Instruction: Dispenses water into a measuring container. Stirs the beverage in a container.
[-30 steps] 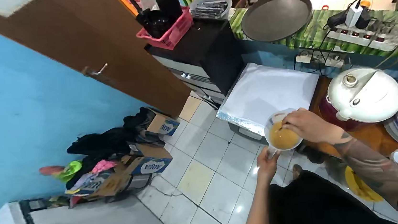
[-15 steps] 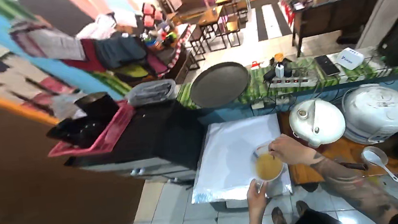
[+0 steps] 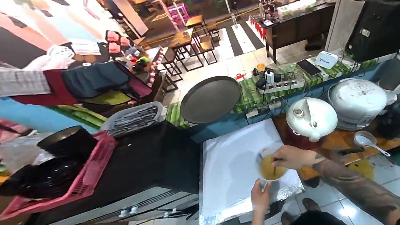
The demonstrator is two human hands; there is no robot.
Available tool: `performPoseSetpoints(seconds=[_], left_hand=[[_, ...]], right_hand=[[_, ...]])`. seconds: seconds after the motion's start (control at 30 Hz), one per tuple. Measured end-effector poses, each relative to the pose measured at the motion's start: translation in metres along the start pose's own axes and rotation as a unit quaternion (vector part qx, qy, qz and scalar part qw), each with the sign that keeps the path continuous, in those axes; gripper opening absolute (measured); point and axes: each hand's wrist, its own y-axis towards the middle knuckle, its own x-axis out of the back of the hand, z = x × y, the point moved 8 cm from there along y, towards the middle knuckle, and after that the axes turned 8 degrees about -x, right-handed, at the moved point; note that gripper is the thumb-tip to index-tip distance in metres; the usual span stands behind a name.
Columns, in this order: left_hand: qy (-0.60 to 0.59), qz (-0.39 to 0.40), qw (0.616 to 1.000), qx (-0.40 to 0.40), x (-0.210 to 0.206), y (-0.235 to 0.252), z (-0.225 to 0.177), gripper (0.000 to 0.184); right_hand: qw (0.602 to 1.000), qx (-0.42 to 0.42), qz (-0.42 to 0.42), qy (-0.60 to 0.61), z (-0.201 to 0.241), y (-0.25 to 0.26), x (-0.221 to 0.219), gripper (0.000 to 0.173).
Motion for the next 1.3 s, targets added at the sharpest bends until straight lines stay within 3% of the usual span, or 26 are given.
performPoseSetpoints(seconds=[0.13, 0.23, 0.33, 0.4, 0.5, 0.57, 0.63, 0.73, 0.8, 0.9, 1.0, 1.07, 1.17, 1.23, 1.3], left_hand=[[0.013, 0.033, 0.999, 0.002, 0.003, 0.004, 0.003, 0.033], [0.033, 0.04, 0.999, 0.005, 0.004, 0.005, 0.003, 0.037], [0.03, 0.019, 0.999, 0.001, 0.003, 0.003, 0.006, 0.041], [0.007, 0.004, 1.0, 0.0, 0.0, 0.0, 0.008, 0.042], [0.001, -0.003, 1.0, -0.001, -0.005, -0.005, 0.008, 0.045], [0.004, -0.011, 1.0, -0.007, -0.006, -0.006, 0.011, 0.045], [0.004, -0.017, 1.0, -0.014, -0.007, -0.005, 0.014, 0.046], [0.0, -0.01, 1.0, -0.02, -0.009, -0.004, 0.012, 0.045], [-0.004, 0.002, 1.0, -0.012, -0.009, -0.006, 0.01, 0.049], [-0.004, 0.002, 1.0, 0.001, -0.008, -0.004, 0.013, 0.05], [0.0, 0.007, 1.0, 0.0, -0.01, -0.002, 0.017, 0.05], [0.006, 0.014, 1.0, 0.007, -0.011, -0.002, 0.019, 0.048], [0.009, 0.013, 1.0, 0.015, -0.01, -0.002, 0.019, 0.045], [0.014, 0.011, 1.0, 0.014, -0.011, -0.002, 0.017, 0.044], [0.019, 0.017, 1.0, 0.014, -0.011, -0.003, 0.016, 0.044]], right_hand=[[0.995, -0.016, -0.076, -0.058, 0.001, 0.008, 0.005, 0.034], [0.994, -0.073, -0.031, -0.08, -0.002, 0.001, 0.01, 0.035], [1.0, -0.018, -0.004, -0.011, 0.013, 0.007, -0.007, 0.032], [0.999, 0.014, -0.036, -0.02, 0.017, 0.017, -0.008, 0.03], [0.993, -0.058, -0.056, -0.087, 0.004, 0.017, 0.015, 0.032], [0.993, -0.092, -0.014, -0.07, -0.001, 0.011, 0.014, 0.034], [0.998, -0.055, 0.026, -0.027, 0.009, 0.012, -0.001, 0.034], [0.999, 0.001, -0.032, -0.032, 0.02, 0.016, 0.0, 0.029], [0.993, -0.015, -0.087, -0.077, 0.017, 0.011, 0.016, 0.021], [0.996, -0.06, -0.038, -0.05, 0.011, 0.01, 0.015, 0.023], [0.999, 0.004, -0.041, -0.021, 0.017, 0.018, 0.004, 0.025], [0.995, -0.002, -0.079, -0.065, 0.01, 0.019, 0.015, 0.023], [0.996, -0.055, -0.04, -0.062, 0.003, 0.013, 0.02, 0.025], [0.999, -0.023, -0.018, -0.023, 0.011, 0.014, 0.01, 0.027], [0.998, 0.005, -0.048, -0.032, 0.014, 0.016, 0.008, 0.025]])
